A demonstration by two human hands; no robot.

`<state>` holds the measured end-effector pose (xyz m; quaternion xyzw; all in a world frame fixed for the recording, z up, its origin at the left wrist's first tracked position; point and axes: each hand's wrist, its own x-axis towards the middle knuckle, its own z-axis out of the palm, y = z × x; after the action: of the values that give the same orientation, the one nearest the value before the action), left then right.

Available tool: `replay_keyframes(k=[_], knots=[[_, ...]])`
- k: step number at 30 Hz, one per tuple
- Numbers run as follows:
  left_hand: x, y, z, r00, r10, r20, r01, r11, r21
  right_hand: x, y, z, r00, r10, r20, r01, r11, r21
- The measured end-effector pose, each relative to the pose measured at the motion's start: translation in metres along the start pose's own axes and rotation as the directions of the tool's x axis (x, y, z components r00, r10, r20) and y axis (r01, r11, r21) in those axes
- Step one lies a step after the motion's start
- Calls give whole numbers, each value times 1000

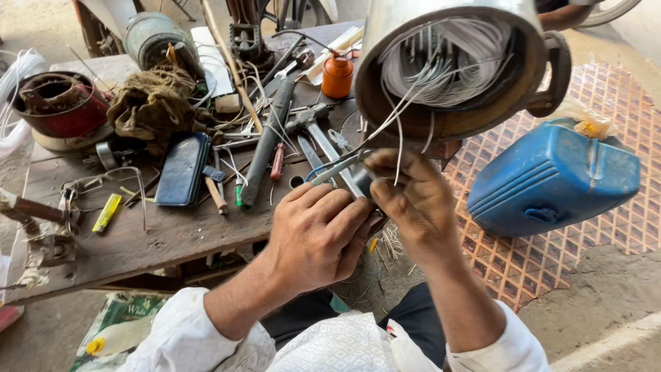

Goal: The person sits at a cluttered workbench repairing an electric motor component. They strip and arrange colored wires, wrap the wire bundle with black tape, and press the taped coil assembly together by hand.

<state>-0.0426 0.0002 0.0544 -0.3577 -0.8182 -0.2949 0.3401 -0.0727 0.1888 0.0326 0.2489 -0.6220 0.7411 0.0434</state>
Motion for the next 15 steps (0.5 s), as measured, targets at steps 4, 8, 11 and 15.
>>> replay_keyframes(k=[4, 8, 11, 15], knots=[[7, -2, -8, 996, -78, 37, 81, 994, -78, 7, 4, -4, 997, -24, 76, 25, 1000, -12], [8, -13, -16, 992, -93, 81, 109, 970, -217, 13, -2, -33, 959, -13, 282, 20, 1000, -22], [7, -22, -12, 1000, -9, -5, 7, 984, -180, -1, 4, -38, 989, 28, 147, -31, 999, 13], [2, -29, 0, 994, 112, -16, -109, 988, 113, -21, 16, -29, 983, 185, 0, -166, 883, 439]])
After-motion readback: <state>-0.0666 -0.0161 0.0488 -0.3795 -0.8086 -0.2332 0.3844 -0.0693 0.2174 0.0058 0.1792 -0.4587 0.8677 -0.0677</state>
